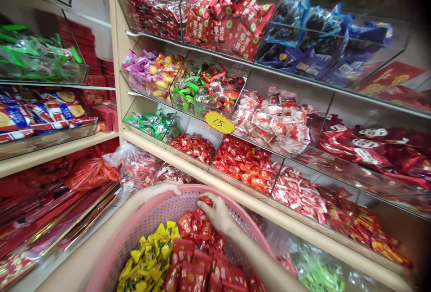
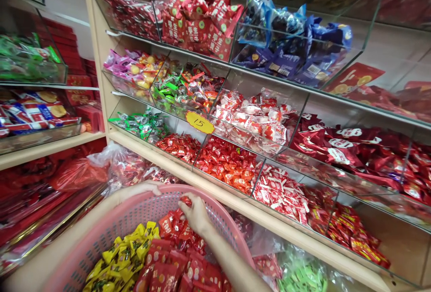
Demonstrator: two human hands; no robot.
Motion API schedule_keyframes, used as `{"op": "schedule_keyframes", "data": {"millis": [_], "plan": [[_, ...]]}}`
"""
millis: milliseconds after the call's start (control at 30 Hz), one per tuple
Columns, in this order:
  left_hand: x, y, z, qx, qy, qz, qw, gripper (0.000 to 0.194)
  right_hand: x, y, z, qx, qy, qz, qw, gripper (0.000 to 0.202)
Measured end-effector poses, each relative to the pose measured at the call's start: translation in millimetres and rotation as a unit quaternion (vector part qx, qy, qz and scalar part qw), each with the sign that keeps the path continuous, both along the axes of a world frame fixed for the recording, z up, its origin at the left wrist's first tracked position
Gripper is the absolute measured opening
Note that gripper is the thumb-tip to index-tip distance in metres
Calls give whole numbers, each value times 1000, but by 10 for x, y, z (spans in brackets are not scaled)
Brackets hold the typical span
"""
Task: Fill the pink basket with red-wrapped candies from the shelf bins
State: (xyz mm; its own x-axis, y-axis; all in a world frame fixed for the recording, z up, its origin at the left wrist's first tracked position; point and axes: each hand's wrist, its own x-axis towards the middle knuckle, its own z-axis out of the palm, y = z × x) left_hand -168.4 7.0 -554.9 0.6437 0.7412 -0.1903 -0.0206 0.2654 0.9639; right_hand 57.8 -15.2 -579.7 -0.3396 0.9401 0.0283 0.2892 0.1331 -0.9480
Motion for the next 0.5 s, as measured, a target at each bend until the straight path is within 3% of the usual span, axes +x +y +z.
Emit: {"op": "schedule_keyframes", "data": {"millis": [267, 433, 500], "plan": [[-16, 56, -82, 7, -13, -13, 1000, 50, 33, -22, -41, -60, -10, 2, 998, 36], [-16, 32, -65, -20, -16, 0, 1000, 50, 146, -8, 38, 74, -100, -28, 992, 41], [-19, 17, -46, -16, -3, 10, 1000, 48, 176, -19, 68, 93, -121, -41, 987, 45]]}}
